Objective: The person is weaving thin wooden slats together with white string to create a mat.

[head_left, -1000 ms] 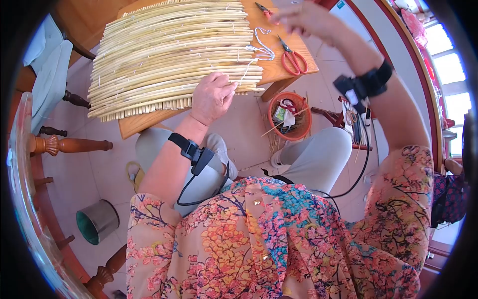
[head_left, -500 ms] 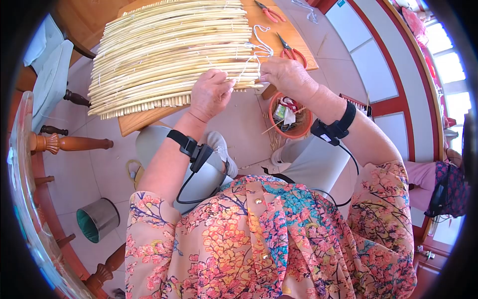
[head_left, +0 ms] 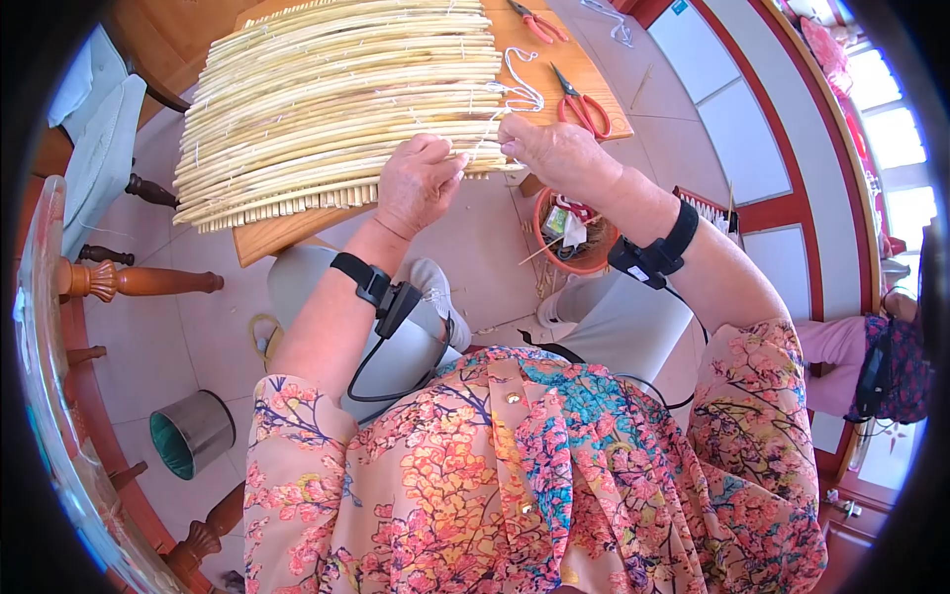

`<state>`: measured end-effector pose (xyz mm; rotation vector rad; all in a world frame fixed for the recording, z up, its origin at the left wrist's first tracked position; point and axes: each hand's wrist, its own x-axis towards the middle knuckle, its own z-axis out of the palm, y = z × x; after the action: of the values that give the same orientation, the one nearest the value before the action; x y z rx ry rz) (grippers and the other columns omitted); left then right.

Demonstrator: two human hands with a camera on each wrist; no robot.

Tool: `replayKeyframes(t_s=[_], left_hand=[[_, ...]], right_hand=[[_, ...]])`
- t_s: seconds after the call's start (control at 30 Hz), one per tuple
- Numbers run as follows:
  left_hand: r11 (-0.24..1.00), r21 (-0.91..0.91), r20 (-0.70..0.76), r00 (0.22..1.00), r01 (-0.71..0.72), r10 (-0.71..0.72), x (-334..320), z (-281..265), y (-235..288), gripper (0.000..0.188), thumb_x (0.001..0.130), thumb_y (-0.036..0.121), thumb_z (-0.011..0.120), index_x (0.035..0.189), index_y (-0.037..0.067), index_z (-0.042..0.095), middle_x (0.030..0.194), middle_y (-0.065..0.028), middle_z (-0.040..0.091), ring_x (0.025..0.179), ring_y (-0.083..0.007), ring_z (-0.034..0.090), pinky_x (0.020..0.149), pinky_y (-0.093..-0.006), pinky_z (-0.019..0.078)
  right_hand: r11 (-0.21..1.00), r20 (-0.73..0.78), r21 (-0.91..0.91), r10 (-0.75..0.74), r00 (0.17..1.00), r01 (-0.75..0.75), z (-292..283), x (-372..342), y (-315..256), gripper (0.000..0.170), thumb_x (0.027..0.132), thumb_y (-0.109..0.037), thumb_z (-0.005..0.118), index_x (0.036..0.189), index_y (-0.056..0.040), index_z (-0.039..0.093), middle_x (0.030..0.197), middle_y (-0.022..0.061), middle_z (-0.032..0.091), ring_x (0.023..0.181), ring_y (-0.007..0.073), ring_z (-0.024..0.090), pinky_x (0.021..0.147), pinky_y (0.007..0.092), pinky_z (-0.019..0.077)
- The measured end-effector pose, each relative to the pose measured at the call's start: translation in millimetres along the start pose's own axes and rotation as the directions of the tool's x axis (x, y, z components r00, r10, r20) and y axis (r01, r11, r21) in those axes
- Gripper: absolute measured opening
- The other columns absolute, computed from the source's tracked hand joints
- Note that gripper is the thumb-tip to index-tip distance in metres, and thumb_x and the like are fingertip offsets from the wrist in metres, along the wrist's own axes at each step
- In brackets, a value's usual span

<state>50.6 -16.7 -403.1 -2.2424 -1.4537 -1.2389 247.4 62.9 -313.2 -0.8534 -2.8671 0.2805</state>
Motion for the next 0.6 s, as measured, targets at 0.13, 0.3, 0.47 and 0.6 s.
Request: replayKeyframes(t_s=[0.13, 0.3, 0.47, 0.6], left_hand=[[1.000, -0.010, -0.006, 1.000, -0.003, 0.002, -1.3, 0.4, -0.7, 0.025, 0.065, 0.005, 0.069, 0.089, 0.009, 0.070, 0.090, -0.0074, 0.063, 0.089, -0.0262, 0.060, 0.079, -0.0359, 0.0501], [1.000, -0.010, -0.010, 1.000, -0.008, 0.008, -2.1, 2.3, -1.4, 0.024, 0.065, 0.004, 0.069, 0.088, 0.009, 0.070, 0.089, -0.0073, 0.063, 0.088, -0.0259, 0.060, 0.079, -0.0360, 0.0499], [1.000, -0.005, -0.021, 0.999, -0.024, 0.024, -2.3, 1.2, -1.0, 0.024, 0.064, 0.005, 0.069, 0.088, 0.009, 0.070, 0.088, -0.0070, 0.062, 0.088, -0.0254, 0.059, 0.078, -0.0360, 0.0498], [0.999, 0.012, -0.054, 0.998, -0.036, 0.036, -1.6, 3.6, -1.4, 0.023, 0.063, 0.006, 0.068, 0.086, 0.009, 0.070, 0.085, -0.0044, 0.060, 0.087, -0.0231, 0.059, 0.077, -0.0350, 0.0495]], right_hand=[[0.994, 0.121, -0.107, -0.007, 0.993, 0.020, 5.6, 5.1, 6.8, 0.012, 0.093, -0.023, 0.049, 0.099, -0.0121, 0.047, 0.069, 0.0139, 0.061, 0.070, 0.0350, 0.062, 0.060, 0.0454, 0.0465], [0.987, 0.163, -0.161, 0.024, 0.986, 0.003, -5.8, 5.2, -2.3, 0.013, 0.089, -0.019, 0.049, 0.100, -0.0117, 0.048, 0.072, 0.0141, 0.062, 0.071, 0.0340, 0.063, 0.058, 0.0456, 0.0466], [0.986, 0.114, -0.160, -0.031, 0.993, 0.049, -9.7, 6.8, 7.2, 0.007, 0.091, -0.018, 0.048, 0.095, -0.0122, 0.048, 0.071, 0.0137, 0.060, 0.070, 0.0344, 0.062, 0.060, 0.0444, 0.0468], [0.907, -0.031, -0.375, -0.219, 0.975, 0.192, -26.9, 9.4, 14.6, 0.014, 0.085, -0.012, 0.051, 0.098, -0.0123, 0.055, 0.076, 0.0101, 0.061, 0.070, 0.0304, 0.062, 0.058, 0.0407, 0.0484]])
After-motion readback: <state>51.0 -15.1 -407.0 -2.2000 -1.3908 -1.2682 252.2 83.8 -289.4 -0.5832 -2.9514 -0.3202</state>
